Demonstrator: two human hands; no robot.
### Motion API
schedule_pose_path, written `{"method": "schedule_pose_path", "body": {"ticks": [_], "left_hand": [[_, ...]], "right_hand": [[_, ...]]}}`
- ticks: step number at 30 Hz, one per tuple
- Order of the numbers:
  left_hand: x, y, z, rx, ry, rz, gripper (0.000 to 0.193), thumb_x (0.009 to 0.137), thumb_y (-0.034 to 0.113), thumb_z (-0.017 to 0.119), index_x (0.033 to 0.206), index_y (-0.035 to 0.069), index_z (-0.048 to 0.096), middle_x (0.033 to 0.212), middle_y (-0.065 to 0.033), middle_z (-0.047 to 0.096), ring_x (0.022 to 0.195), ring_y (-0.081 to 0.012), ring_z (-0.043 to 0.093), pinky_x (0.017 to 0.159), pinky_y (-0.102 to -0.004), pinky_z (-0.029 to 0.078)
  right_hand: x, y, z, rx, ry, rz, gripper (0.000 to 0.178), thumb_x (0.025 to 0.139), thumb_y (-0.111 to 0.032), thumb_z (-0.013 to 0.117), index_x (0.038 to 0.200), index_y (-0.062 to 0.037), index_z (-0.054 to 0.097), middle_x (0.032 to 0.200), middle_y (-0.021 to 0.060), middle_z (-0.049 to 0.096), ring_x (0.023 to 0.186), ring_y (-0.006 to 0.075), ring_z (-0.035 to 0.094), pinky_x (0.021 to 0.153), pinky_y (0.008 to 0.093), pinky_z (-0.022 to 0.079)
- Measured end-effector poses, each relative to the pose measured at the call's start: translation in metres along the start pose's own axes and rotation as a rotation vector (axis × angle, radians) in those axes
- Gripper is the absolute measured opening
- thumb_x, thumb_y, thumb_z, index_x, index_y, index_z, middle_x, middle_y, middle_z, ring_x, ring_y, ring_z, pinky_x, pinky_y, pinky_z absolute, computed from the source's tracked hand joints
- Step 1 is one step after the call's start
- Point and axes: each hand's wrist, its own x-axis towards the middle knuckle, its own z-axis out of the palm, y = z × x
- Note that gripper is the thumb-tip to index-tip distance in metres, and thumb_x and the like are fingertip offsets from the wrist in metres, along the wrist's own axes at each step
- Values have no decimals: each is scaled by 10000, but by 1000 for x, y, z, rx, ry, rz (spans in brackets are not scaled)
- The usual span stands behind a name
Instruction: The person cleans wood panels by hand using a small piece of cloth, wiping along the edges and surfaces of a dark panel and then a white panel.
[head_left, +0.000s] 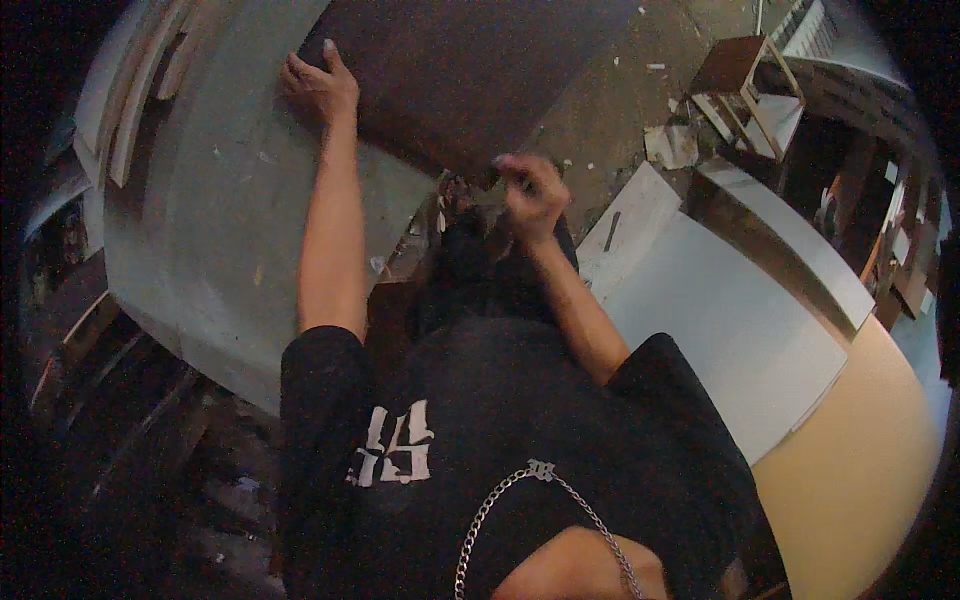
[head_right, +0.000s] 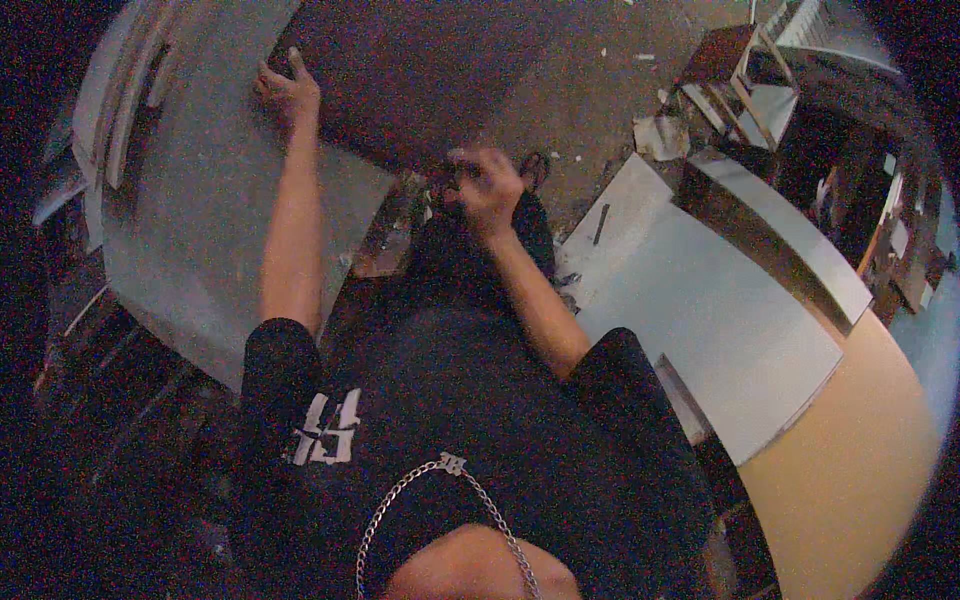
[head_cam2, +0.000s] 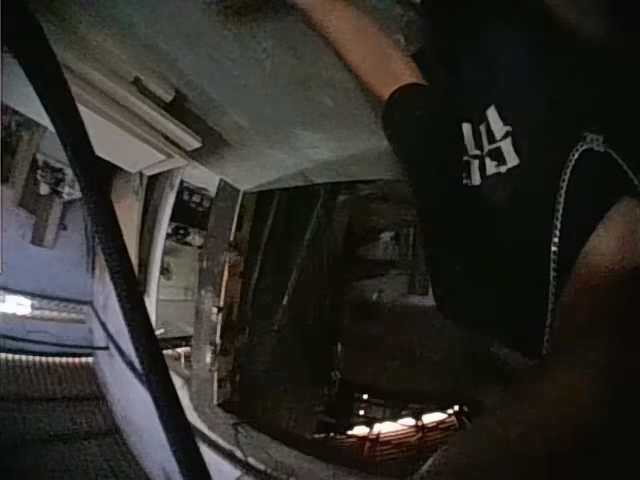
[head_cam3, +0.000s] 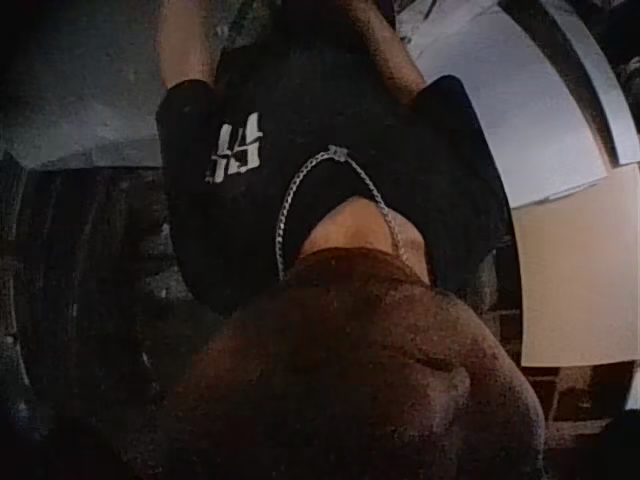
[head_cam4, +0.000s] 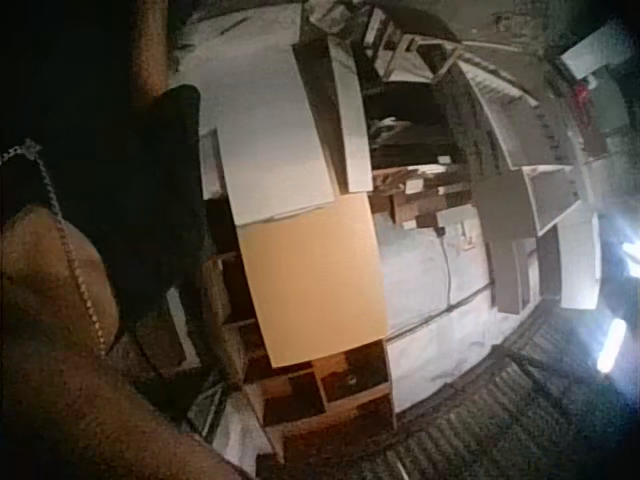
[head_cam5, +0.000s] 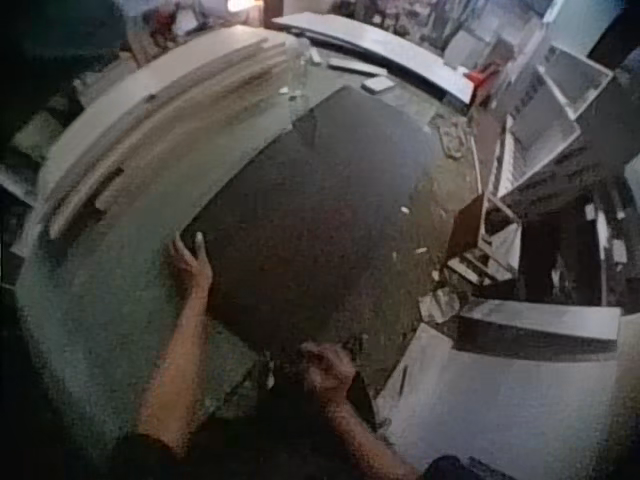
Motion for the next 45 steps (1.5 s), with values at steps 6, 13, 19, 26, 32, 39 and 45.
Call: {"method": "schedule_pose_path", "body": {"ticks": [6, 13, 19, 26, 32, 39, 45], "left_hand": [[13, 7, 2, 24, 19, 58, 721, 936, 506, 536, 1311, -104, 451, 1361, -295, 456, 1300, -431, 397, 1110, -521, 263], [12, 5, -4, 67, 9, 22, 703, 932, 471, 554, 1318, -105, 442, 1338, -283, 475, 1266, -424, 426, 1088, -513, 303], [13, 2, -16, 96, -3, 46, 688, 925, 443, 565, 1324, -102, 433, 1343, -275, 474, 1260, -419, 431, 1087, -500, 316], [8, -1, -4, 41, 3, 86, 679, 928, 442, 560, 1325, -92, 426, 1362, -273, 458, 1290, -422, 401, 1102, -512, 296], [6, -15, -1, -36, 10, 38, 702, 938, 455, 547, 1343, -95, 386, 1377, -318, 406, 1311, -446, 357, 1112, -538, 250], [3, -13, -5, -16, -17, 26, 699, 942, 456, 544, 1338, -97, 382, 1363, -327, 413, 1310, -450, 354, 1119, -535, 233], [3, -26, -16, 11, 34, 77, 699, 936, 454, 547, 1335, -103, 411, 1369, -298, 438, 1305, -435, 380, 1130, -514, 245]], "right_hand": [[77, 32, 3, 43, 298, 204, 106, 761, 42, 681, 837, -30, 695, 788, 83, 703, 716, 139, 657, 662, 271, 511], [-53, -8, 18, 120, -38, 69, 147, 685, 29, 684, 818, -32, 676, 806, 112, 690, 764, 233, 687, 714, 331, 532], [-72, -26, -12, 103, -7, 246, 117, 766, -14, 748, 855, -18, 671, 835, 122, 689, 752, 215, 679, 692, 296, 526], [-42, -15, 24, 141, 228, 399, 113, 805, -73, 774, 807, -15, 678, 787, 70, 699, 735, 136, 655, 680, 264, 504], [-12, -12, 18, 230, 257, 547, 145, 818, -118, 780, 787, -24, 674, 747, 49, 690, 723, 114, 637, 685, 272, 498], [-56, -20, 26, 324, 184, 524, 159, 809, -88, 785, 773, -19, 646, 747, 45, 679, 711, 91, 613, 669, 260, 493], [-55, -5, 9, 327, 268, 557, 167, 827, -109, 778, 793, -23, 639, 728, 29, 660, 684, 83, 601, 632, 247, 482]]}}
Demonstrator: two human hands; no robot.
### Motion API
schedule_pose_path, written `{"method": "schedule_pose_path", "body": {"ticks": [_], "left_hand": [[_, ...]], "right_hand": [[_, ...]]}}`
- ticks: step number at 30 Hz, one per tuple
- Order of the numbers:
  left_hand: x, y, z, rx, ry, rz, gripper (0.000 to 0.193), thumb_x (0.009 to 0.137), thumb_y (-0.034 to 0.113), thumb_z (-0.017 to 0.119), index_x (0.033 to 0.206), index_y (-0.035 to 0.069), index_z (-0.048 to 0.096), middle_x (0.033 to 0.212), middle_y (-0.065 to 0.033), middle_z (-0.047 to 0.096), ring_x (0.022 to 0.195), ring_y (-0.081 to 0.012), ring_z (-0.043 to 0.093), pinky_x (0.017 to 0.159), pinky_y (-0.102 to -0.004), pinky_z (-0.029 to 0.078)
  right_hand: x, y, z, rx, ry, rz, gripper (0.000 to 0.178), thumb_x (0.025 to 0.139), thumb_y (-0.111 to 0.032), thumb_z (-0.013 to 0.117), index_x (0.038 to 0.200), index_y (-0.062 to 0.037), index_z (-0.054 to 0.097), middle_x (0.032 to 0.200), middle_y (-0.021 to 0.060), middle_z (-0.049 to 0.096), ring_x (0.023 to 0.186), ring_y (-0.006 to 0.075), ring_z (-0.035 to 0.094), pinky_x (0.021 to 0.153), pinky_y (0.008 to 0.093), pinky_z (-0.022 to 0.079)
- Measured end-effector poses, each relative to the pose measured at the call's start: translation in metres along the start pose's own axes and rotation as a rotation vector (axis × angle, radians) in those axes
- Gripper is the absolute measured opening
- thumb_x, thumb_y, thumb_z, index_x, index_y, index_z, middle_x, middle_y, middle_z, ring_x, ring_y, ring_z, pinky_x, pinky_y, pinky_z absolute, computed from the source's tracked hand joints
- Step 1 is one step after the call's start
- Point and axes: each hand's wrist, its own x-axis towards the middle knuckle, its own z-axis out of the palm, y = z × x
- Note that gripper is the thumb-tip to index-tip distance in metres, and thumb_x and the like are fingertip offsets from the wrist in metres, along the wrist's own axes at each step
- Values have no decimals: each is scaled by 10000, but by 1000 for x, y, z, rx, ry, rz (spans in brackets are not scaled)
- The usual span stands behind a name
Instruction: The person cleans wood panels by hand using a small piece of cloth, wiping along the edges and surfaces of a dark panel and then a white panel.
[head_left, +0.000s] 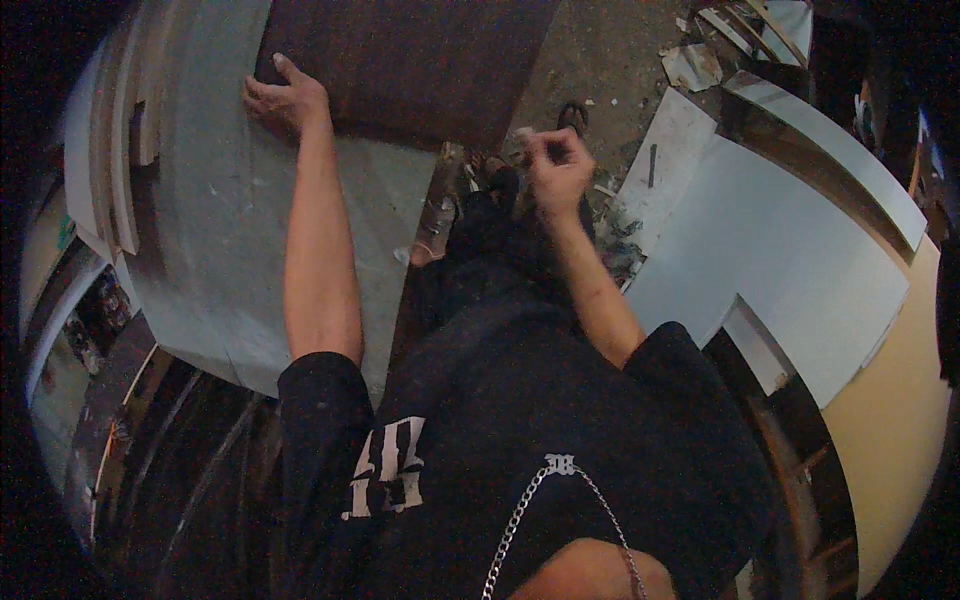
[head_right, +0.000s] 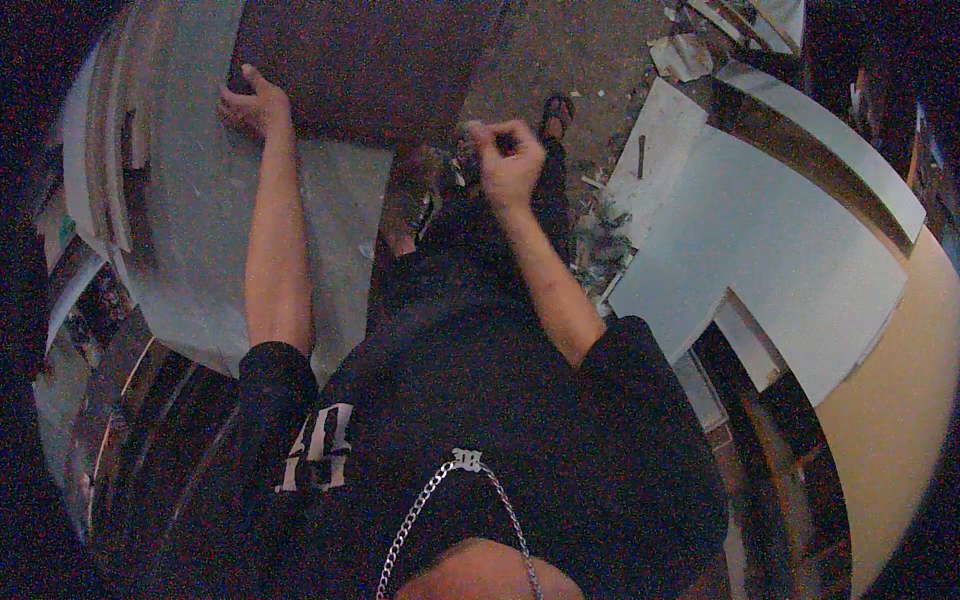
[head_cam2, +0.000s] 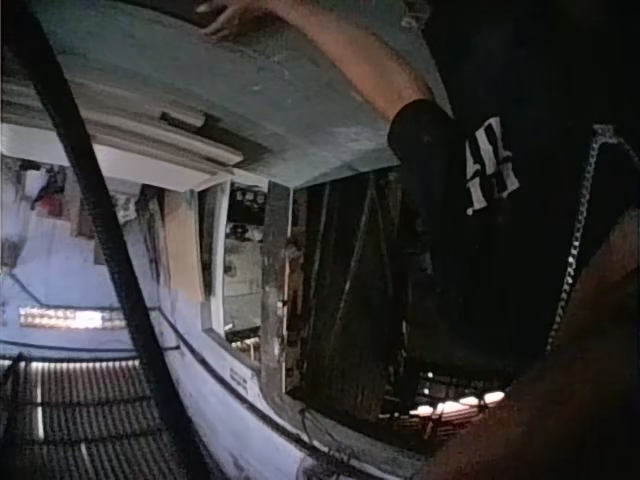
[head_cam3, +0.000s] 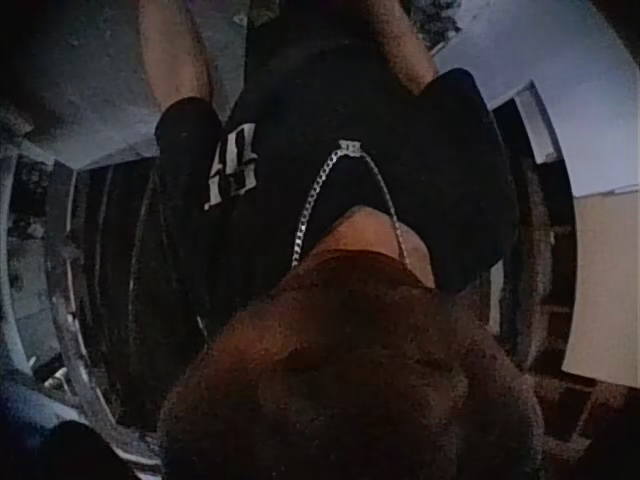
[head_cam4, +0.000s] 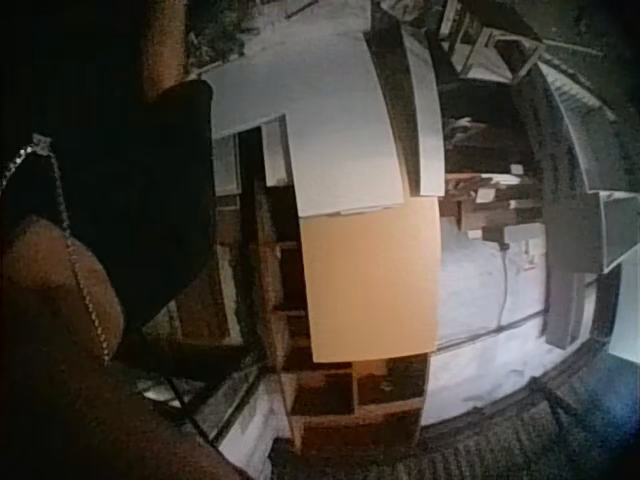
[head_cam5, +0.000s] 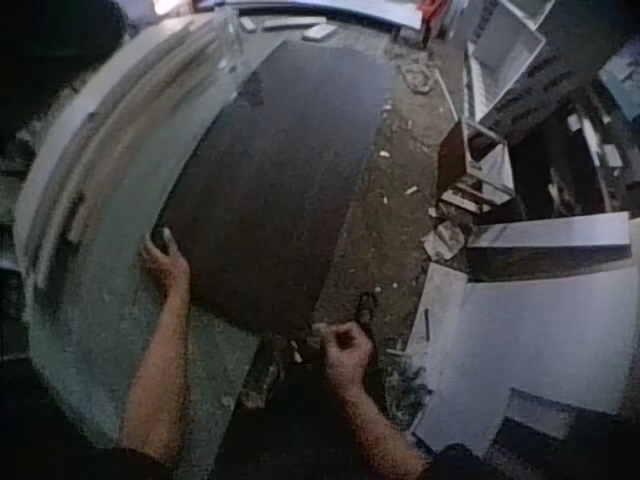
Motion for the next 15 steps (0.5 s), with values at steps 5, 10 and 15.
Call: {"method": "schedule_pose_path", "body": {"ticks": [5, 10, 15], "left_hand": [[4, 7, 0, 109, -48, -46, 699, 936, 454, 542, 1335, -106, 415, 1377, -295, 436, 1297, -424, 399, 1126, -508, 263], [-2, 28, -1, 86, -87, -65, 689, 940, 461, 533, 1326, -99, 422, 1375, -297, 428, 1292, -426, 400, 1115, -509, 274], [-1, 17, -2, 84, -41, -22, 692, 941, 470, 533, 1324, -96, 423, 1368, -304, 431, 1305, -429, 383, 1111, -522, 272]], "right_hand": [[36, -16, -16, 47, -11, -83, 119, 833, -97, 768, 856, -31, 671, 773, 23, 685, 711, 88, 628, 661, 251, 507], [17, -14, 16, 37, -127, -105, 108, 780, -7, 766, 850, -22, 685, 858, 54, 708, 808, 120, 670, 737, 257, 534], [-7, 8, 22, -101, -131, -345, 152, 725, 91, 681, 831, -15, 659, 816, 87, 685, 774, 191, 678, 674, 279, 524]]}}
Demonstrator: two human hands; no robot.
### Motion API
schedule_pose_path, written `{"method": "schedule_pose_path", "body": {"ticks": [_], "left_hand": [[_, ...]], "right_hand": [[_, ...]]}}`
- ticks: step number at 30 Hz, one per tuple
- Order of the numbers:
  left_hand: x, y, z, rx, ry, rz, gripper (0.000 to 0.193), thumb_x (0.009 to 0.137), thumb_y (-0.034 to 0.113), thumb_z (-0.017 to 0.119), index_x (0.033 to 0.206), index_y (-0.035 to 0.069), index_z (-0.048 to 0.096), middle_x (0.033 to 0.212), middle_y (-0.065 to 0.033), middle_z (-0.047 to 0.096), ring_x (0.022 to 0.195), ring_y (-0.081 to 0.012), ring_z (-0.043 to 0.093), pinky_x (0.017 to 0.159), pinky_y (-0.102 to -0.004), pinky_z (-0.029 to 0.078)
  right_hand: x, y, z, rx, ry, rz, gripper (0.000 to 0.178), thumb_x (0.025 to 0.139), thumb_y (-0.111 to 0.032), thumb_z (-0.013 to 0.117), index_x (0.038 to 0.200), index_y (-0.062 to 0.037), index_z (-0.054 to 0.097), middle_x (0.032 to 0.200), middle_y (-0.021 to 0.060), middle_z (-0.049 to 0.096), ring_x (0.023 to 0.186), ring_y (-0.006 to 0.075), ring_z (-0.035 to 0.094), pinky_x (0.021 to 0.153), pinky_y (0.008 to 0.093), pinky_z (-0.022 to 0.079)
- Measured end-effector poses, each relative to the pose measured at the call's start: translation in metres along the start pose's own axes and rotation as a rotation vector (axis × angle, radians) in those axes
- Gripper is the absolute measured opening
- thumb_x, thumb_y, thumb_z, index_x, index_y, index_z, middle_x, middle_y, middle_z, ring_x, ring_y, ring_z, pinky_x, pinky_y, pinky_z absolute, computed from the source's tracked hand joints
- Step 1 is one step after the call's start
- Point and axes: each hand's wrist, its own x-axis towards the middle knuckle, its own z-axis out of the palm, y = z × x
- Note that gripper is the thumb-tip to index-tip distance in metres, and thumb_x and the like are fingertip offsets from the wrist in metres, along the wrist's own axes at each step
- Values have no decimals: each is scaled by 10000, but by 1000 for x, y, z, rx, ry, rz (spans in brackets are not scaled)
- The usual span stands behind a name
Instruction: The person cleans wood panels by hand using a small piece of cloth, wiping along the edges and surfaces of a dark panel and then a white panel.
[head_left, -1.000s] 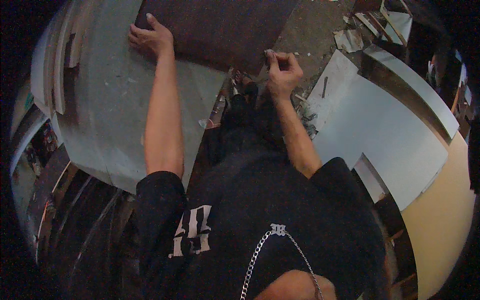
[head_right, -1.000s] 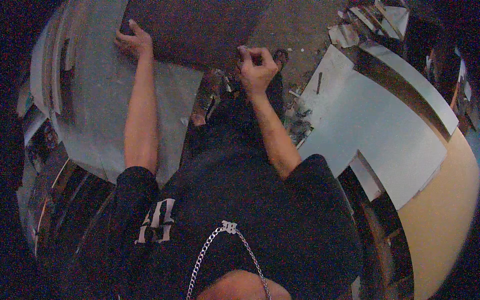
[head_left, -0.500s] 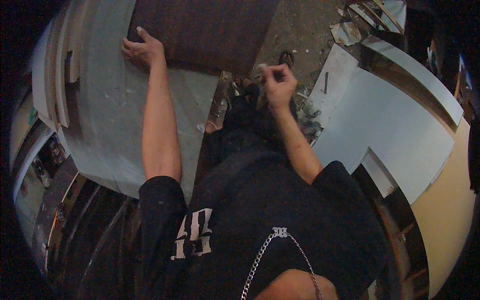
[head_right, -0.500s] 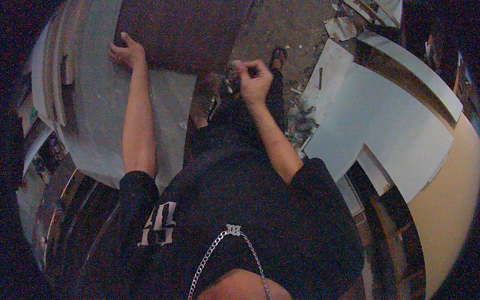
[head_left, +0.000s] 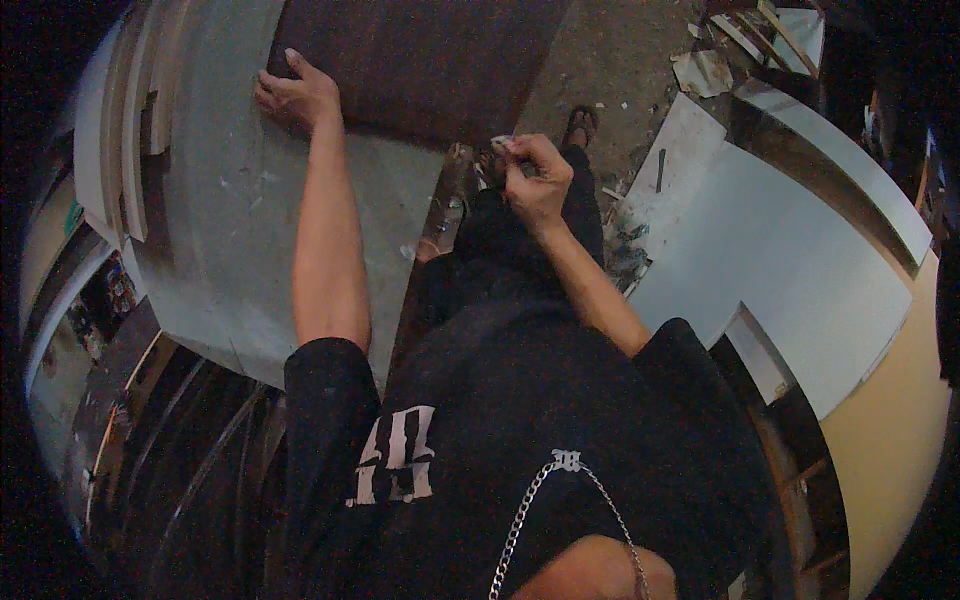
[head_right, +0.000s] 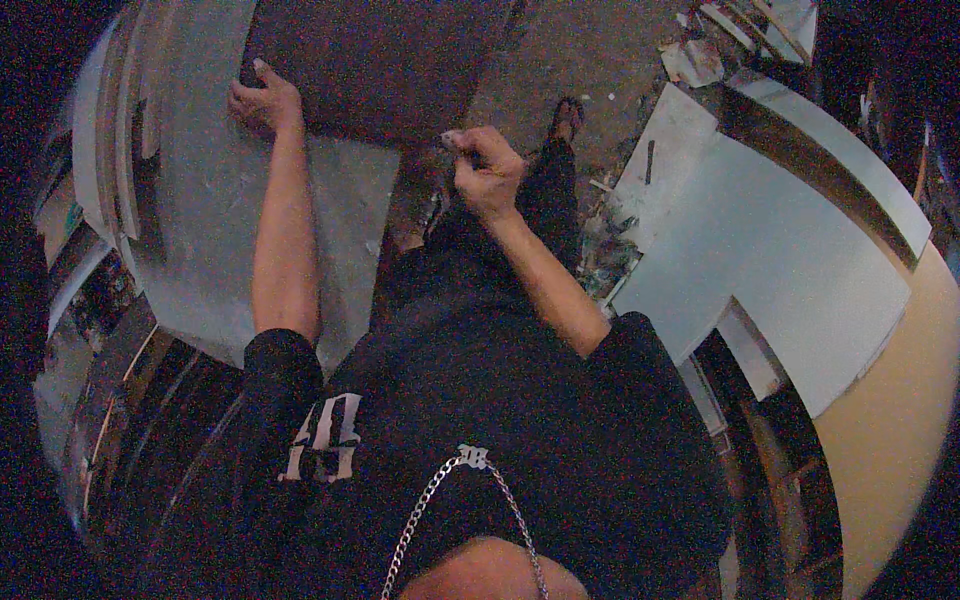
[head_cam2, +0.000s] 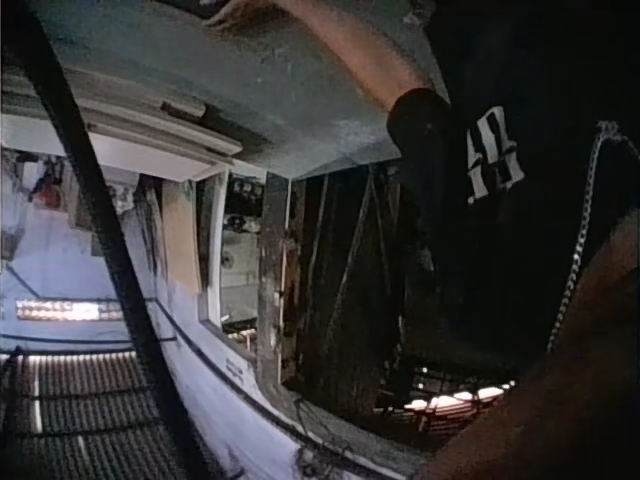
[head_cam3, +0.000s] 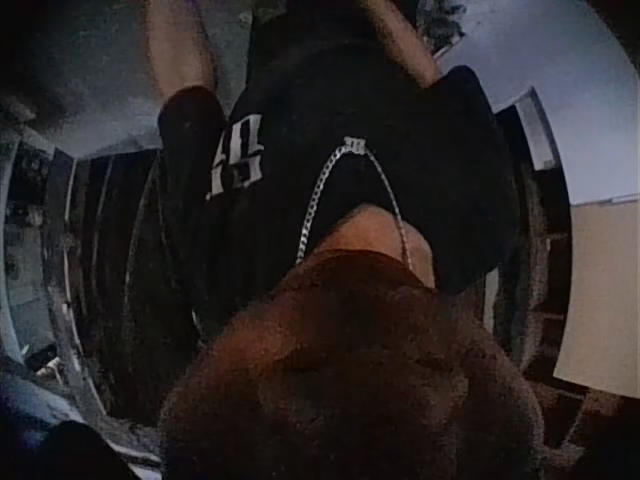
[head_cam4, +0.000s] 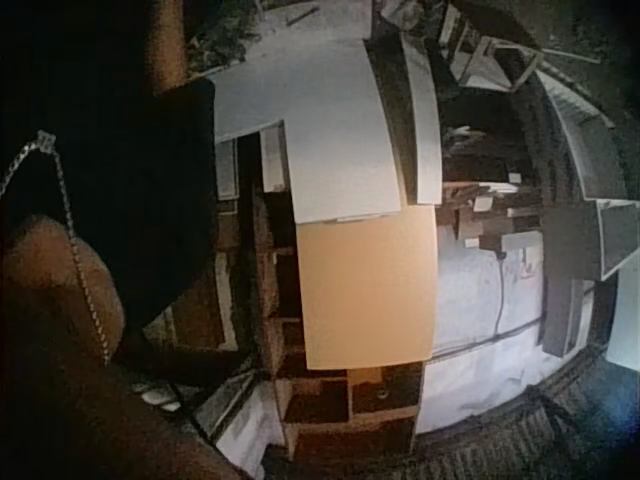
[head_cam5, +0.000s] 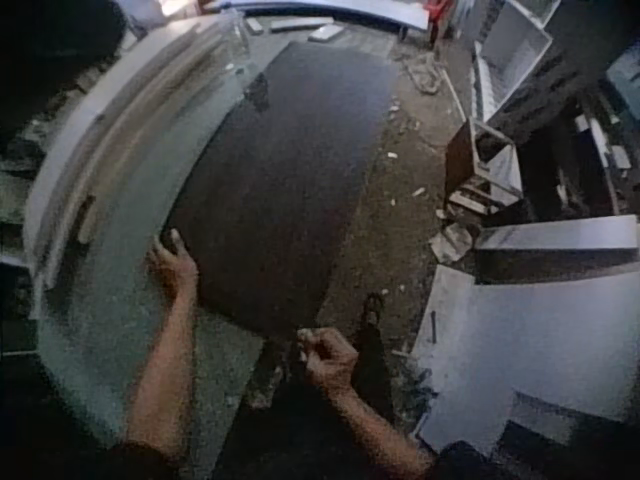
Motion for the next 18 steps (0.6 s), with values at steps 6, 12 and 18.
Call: {"method": "schedule_pose_path", "body": {"ticks": [6, 12, 18], "left_hand": [[7, -27, 17, 13, 42, -3, 696, 938, 465, 539, 1320, -105, 421, 1358, -309, 439, 1303, -434, 381, 1103, -530, 277], [0, 3, -3, -12, -8, -2, 689, 930, 465, 548, 1319, -91, 429, 1357, -296, 450, 1299, -426, 390, 1092, -531, 288], [2, 1, 1, -43, -6, -58, 675, 927, 474, 542, 1332, -57, 445, 1362, -256, 471, 1283, -419, 414, 1092, -520, 297]], "right_hand": [[-20, -14, -30, -89, -135, -29, 192, 751, 47, 679, 914, -54, 687, 839, 122, 678, 772, 249, 676, 692, 310, 538], [24, -15, -31, -247, -354, -358, 234, 713, 42, 684, 933, -36, 681, 904, 120, 659, 800, 283, 671, 680, 339, 543], [34, -4, -24, -404, -458, -662, 239, 720, -6, 678, 957, -30, 658, 882, 123, 642, 772, 295, 649, 647, 372, 531]]}}
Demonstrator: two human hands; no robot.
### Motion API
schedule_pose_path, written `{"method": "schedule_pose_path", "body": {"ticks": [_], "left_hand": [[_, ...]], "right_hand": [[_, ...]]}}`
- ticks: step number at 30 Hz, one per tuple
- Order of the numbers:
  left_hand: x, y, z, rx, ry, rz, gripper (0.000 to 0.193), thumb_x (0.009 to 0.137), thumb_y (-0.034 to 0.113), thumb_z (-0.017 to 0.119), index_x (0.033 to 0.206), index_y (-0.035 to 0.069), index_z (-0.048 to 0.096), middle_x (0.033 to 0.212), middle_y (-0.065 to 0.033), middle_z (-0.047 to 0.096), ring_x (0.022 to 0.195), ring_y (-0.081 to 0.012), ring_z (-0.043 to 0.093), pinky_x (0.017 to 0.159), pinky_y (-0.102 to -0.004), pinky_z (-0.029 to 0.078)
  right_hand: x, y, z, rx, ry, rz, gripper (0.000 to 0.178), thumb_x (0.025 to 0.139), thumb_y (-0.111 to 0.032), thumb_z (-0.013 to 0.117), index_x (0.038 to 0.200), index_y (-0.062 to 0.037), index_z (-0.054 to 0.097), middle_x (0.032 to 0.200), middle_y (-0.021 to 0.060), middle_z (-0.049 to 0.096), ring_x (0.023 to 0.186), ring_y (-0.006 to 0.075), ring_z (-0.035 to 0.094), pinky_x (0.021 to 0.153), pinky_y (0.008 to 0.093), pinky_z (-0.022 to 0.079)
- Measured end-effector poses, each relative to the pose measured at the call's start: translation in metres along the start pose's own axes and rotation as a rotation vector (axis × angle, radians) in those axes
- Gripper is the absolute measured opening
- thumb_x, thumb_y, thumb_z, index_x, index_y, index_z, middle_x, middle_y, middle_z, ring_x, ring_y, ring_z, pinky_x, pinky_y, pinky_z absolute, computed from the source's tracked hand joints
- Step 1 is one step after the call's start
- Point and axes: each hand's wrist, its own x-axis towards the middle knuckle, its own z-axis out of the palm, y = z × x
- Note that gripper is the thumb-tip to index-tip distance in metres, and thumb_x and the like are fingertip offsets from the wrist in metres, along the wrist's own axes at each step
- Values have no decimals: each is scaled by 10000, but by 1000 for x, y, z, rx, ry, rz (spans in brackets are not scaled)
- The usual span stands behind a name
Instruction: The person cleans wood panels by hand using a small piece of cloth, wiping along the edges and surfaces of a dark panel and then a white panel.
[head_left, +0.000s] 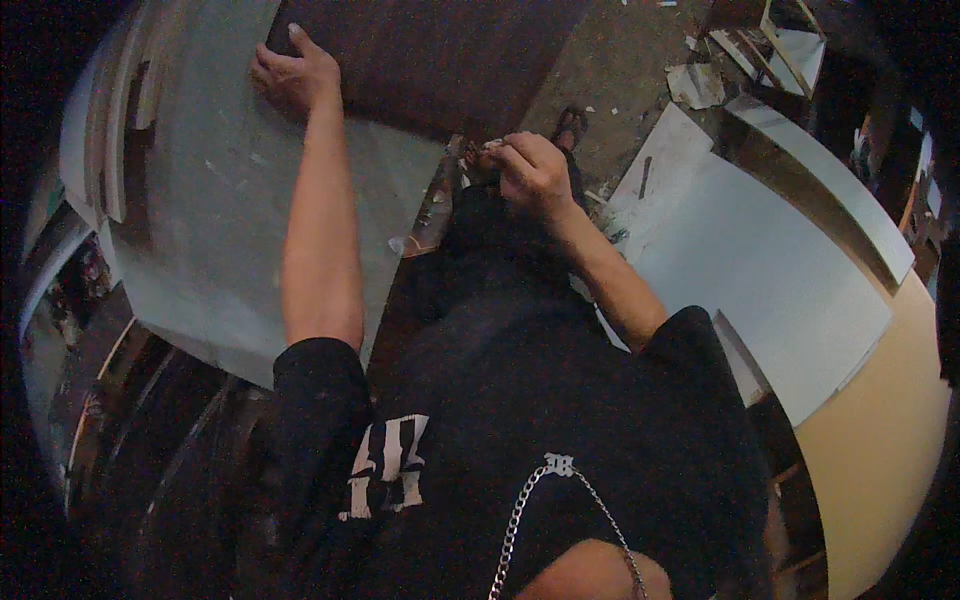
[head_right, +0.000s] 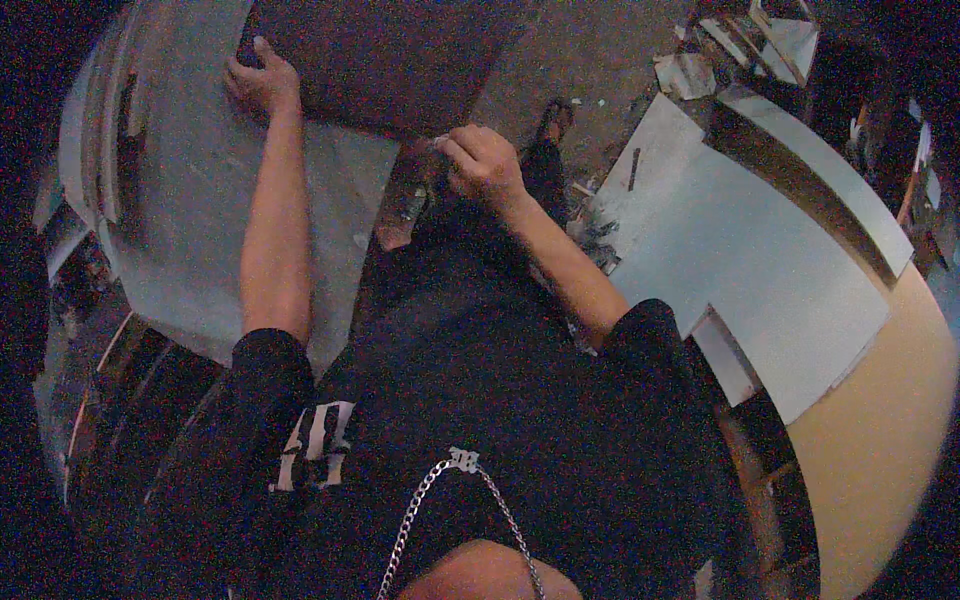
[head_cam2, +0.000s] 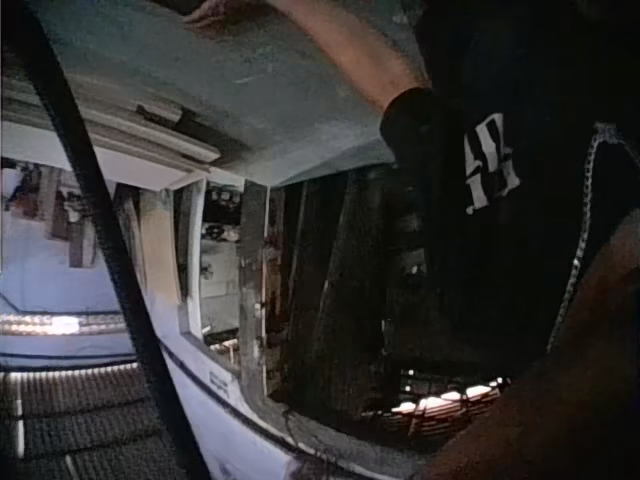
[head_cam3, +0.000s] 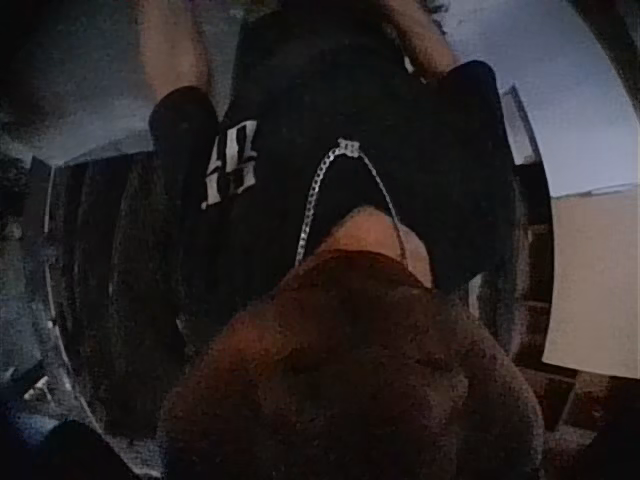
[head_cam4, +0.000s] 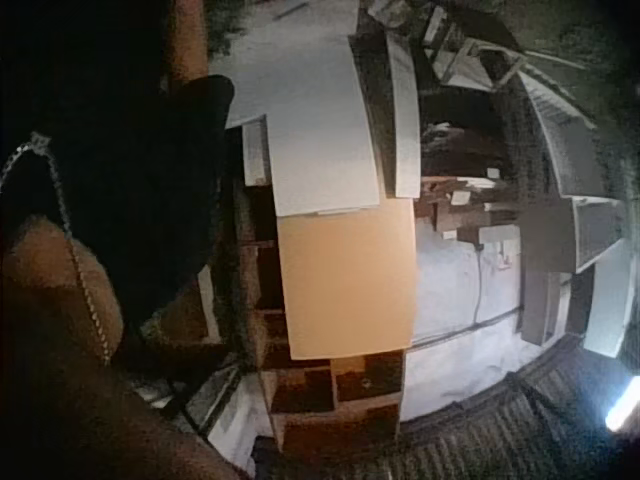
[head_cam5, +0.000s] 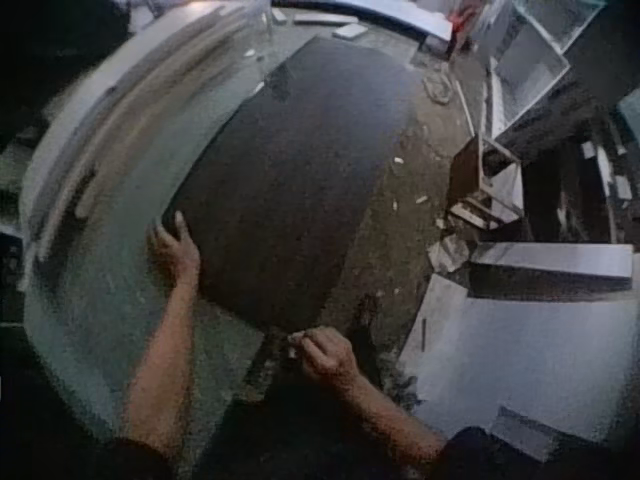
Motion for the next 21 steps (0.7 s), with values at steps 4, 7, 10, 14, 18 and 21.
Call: {"method": "schedule_pose_path", "body": {"ticks": [4, 7, 10, 14, 18, 21], "left_hand": [[3, -9, 5, 30, 35, 32, 671, 926, 473, 541, 1328, -58, 458, 1348, -253, 489, 1270, -418, 429, 1098, -504, 305], [-1, -3, 4, 36, 12, 5, 666, 923, 465, 545, 1320, -64, 466, 1344, -255, 491, 1269, -417, 432, 1096, -500, 315], [-4, -7, 1, 51, 51, 39, 664, 923, 459, 548, 1313, -73, 469, 1345, -260, 487, 1263, -413, 438, 1084, -501, 330], [2, -13, 3, -97, -47, -14, 785, 914, 582, 520, 1389, -31, 403, 1460, -286, 360, 1392, -430, 287, 1151, -522, 225], [0, -3, 9, -90, -28, -49, 768, 913, 565, 535, 1379, -33, 410, 1441, -276, 380, 1376, -437, 296, 1152, -537, 213], [-6, -10, 8, -74, -23, -5, 755, 910, 555, 548, 1371, -29, 422, 1428, -276, 392, 1366, -443, 305, 1148, -549, 218]], "right_hand": [[-7, 4, -7, -19, -62, -58, 295, 703, -71, 670, 995, -39, 643, 918, 122, 642, 789, 310, 646, 677, 398, 533], [-25, 23, -27, -60, -250, -31, 290, 727, -58, 659, 1016, -43, 641, 934, 121, 639, 797, 306, 648, 675, 392, 531], [-30, 19, -41, 22, -237, 81, 256, 738, 6, 664, 990, -34, 644, 904, 120, 632, 780, 302, 643, 644, 371, 523], [8, 7, -40, 232, -161, 12, 240, 730, 41, 652, 958, -33, 643, 853, 120, 611, 784, 297, 635, 632, 362, 515], [29, 25, -19, 50, -244, -188, 206, 736, 13, 661, 933, -43, 647, 830, 111, 605, 770, 282, 634, 621, 360, 510], [34, 28, -11, 7, -295, -178, 210, 731, -10, 672, 935, -52, 645, 833, 100, 606, 746, 278, 622, 608, 367, 501]]}}
